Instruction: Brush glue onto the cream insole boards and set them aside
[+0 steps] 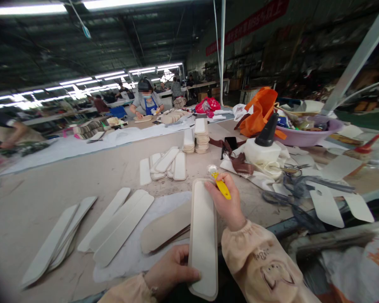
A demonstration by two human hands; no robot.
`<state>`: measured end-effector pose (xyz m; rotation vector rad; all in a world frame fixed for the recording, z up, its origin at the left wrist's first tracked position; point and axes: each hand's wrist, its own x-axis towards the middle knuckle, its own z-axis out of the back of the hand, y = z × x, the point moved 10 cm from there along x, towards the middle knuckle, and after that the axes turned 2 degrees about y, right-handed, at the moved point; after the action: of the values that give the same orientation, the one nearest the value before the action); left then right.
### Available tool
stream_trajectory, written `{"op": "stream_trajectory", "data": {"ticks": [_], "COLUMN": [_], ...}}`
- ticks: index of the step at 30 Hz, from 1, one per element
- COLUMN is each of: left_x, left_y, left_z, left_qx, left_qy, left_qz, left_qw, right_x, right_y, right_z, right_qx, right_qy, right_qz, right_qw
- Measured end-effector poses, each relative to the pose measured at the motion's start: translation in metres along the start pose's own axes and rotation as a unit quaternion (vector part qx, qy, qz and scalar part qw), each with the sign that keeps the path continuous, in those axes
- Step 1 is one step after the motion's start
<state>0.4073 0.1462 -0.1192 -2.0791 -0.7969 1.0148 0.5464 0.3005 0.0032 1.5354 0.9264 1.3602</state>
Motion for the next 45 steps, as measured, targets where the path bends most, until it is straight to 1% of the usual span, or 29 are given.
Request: {"op": "stream_trajectory", "data": {"ticks": [6,10,13,16,23,28,34,39,45], "left_x": [0.0,-0.002,-0.003,-0.001,0.002,0.001,0.002,0.001,0.002], "left_y": [0.0,0.0,0.0,0.001,0.005,0.004,0.003,0.004,0.01], "left_z": [-0.005,-0.006,-0.005,-0.005,-0.012,-0.011,-0.007,-0.006,-0.007], "left_qx": [0.014,-0.003,-0.005,-0.002,0.014,0.042,0.065,0.036,-0.051], "left_qy": [0.027,0.016,0.003,0.002,0.038,0.041,0.024,0.018,-0.011], "left_qz": [-0.005,0.003,0.008,0.012,0.001,0.003,0.004,0.008,0.039], "left_qw": [1.0,1.0,1.0,1.0,0.999,0.998,0.998,0.999,0.998], "right_x": [0.0,0.001,0.001,0.001,0.0,-0.001,0.0,-0.001,-0.002], "right_y": [0.0,-0.006,-0.009,-0.009,-0.008,-0.011,-0.012,-0.007,-0.006], "right_z": [0.002,0.005,0.001,-0.003,0.002,0.002,0.003,0.004,0.006], "right_qx": [-0.026,-0.036,-0.02,-0.022,-0.036,-0.023,-0.018,-0.025,-0.046], "right_qy": [0.005,0.002,0.029,0.054,0.026,0.028,0.022,0.011,0.0], "right_qz": [0.016,0.005,-0.003,-0.007,-0.022,-0.031,-0.026,-0.017,-0.012], "right_qw": [1.0,0.999,0.999,0.998,0.999,0.999,0.999,0.999,0.999]}}
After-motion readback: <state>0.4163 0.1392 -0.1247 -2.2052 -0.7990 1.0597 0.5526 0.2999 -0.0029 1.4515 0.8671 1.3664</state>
